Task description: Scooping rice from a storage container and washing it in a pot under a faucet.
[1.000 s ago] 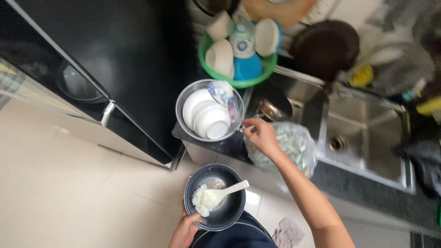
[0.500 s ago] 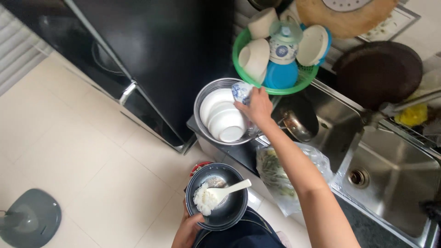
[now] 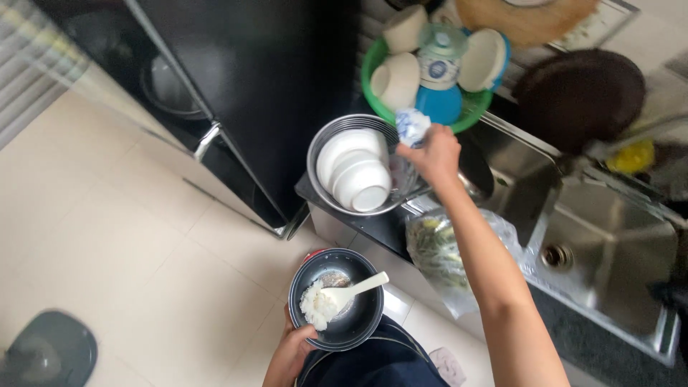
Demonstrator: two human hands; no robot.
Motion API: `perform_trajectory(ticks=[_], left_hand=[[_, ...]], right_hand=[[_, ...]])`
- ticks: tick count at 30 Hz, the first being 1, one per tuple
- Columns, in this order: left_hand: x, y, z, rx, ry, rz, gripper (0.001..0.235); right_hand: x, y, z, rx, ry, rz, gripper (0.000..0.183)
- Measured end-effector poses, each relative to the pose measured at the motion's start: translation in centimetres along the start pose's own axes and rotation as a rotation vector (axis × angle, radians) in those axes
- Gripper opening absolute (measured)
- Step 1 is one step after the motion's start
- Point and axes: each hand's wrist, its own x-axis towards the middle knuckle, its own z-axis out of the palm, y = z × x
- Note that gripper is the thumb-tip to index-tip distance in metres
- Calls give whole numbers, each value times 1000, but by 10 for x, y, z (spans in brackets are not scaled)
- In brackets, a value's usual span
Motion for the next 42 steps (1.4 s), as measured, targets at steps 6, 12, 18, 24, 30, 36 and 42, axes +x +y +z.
perform_trajectory(ticks=[6, 12, 18, 24, 30, 36, 42], left_hand=[[0, 23, 4, 13, -109, -65, 85], [50, 0, -35, 71, -310, -213, 78], [82, -14, -50, 271, -334, -286, 77], [58, -34, -5, 402, -334, -292, 86], [46, -111, 2, 260, -330, -295, 78], [2, -181, 66, 181, -335, -245, 72], [-5, -249, 94, 53, -345, -272, 60]], right_hand=[[-102, 83, -49, 1330, -100, 637, 42], [-297, 116, -87, 1806, 225, 891, 38], [-392, 69, -168, 1596, 437, 1021, 65], [-470, 155, -142, 1565, 720, 1306, 55], [-485, 239, -124, 1494, 642, 1373, 52], [-486, 291, -128, 1493, 493, 1357, 34], [-488, 310, -148, 1486, 364, 1356, 34]])
